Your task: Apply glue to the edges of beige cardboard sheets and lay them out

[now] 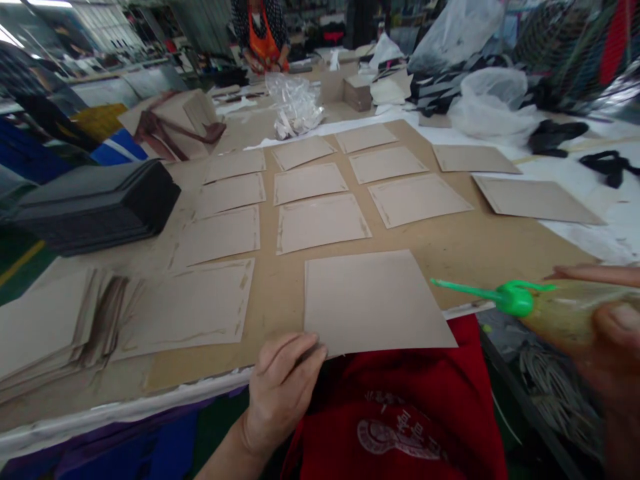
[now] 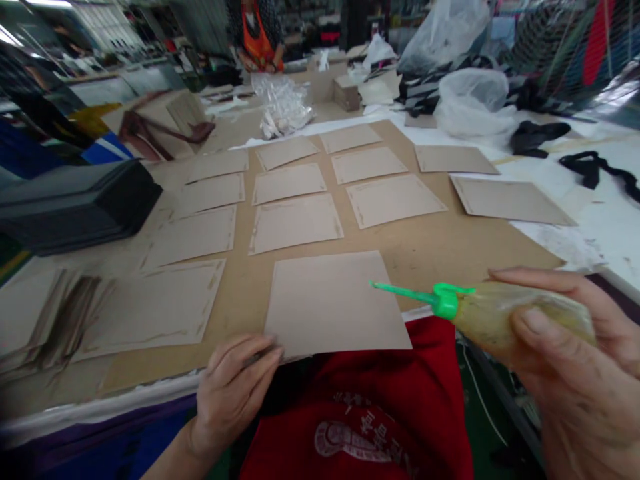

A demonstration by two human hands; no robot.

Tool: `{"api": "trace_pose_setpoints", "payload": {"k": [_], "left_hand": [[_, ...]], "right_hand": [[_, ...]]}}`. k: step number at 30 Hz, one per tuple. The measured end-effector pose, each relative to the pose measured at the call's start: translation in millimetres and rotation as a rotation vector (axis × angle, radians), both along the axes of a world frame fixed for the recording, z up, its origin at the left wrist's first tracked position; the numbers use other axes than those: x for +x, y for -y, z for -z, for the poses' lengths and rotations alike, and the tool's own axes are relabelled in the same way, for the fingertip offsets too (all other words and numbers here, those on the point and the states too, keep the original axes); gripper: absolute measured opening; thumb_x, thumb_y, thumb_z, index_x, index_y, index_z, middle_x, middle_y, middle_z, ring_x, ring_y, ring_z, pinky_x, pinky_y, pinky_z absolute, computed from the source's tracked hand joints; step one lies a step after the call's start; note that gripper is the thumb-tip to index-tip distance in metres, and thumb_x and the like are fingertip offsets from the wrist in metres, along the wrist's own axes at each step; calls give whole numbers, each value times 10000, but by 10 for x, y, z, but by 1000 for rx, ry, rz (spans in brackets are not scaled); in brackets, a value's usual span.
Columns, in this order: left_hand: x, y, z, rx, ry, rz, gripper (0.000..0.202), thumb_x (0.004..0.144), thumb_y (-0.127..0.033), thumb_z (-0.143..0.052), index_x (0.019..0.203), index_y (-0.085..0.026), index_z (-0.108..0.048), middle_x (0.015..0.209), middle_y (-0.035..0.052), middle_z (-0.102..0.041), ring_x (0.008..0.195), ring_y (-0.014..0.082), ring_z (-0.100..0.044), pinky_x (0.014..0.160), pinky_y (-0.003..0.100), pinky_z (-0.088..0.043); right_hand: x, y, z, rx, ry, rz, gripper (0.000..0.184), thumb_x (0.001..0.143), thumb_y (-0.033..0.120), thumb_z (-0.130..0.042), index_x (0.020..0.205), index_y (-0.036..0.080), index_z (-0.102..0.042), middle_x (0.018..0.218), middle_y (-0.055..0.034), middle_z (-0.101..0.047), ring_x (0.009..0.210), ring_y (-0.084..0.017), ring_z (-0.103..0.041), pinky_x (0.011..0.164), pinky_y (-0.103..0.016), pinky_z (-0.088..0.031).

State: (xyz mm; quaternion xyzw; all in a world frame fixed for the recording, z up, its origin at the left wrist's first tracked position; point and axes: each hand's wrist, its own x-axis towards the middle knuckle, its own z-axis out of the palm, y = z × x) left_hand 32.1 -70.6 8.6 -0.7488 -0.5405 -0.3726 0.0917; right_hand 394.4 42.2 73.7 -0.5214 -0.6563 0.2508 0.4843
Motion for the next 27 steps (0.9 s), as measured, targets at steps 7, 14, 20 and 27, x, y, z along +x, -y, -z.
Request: {"api": "trace_pose_setpoints", "payload": {"k": [7, 14, 20, 27], "left_hand": [[506, 78, -27, 46, -145, 188, 252, 1003, -154, -515, 1151, -198, -716, 1162, -1, -742, 1143, 153, -616, 1104, 316, -459], [838, -195, 186, 103, -215, 118, 282, 1004, -187, -489, 1185, -145, -701, 1316, 63, -680, 1250, 191, -563, 1102, 341, -451], [891, -273, 300, 163, -103, 38, 230, 962, -190, -581, 1145, -128, -706, 1185, 59, -730, 1103, 204, -613, 931, 346, -505], [900, -307, 312, 186, -64, 53, 193, 979, -167, -537, 1029, -131, -720, 1038, 54, -740, 949, 189, -637, 789, 318, -508]], "right_hand": [[-583, -257, -197, 202, 245, -363, 235, 933, 385, -691, 1159, 323, -703, 1086, -52, -696, 870, -233, -673, 646, -318, -518], [-1203, -448, -365, 373, 409, -871, 192, 1013, 285, -577, 1187, 203, -581, 987, -48, -655, 848, -169, -631, 710, -278, -481], [-1502, -415, -321, 393, 502, -1061, 82, 1008, 210, -496, 1015, 185, -575, 933, -68, -630, 807, -215, -594, 673, -336, -424], [-1601, -394, -455, 356, 583, -1168, 164, 990, 153, -451, 910, 175, -592, 837, -44, -569, 742, -197, -497, 640, -330, -325]]}}
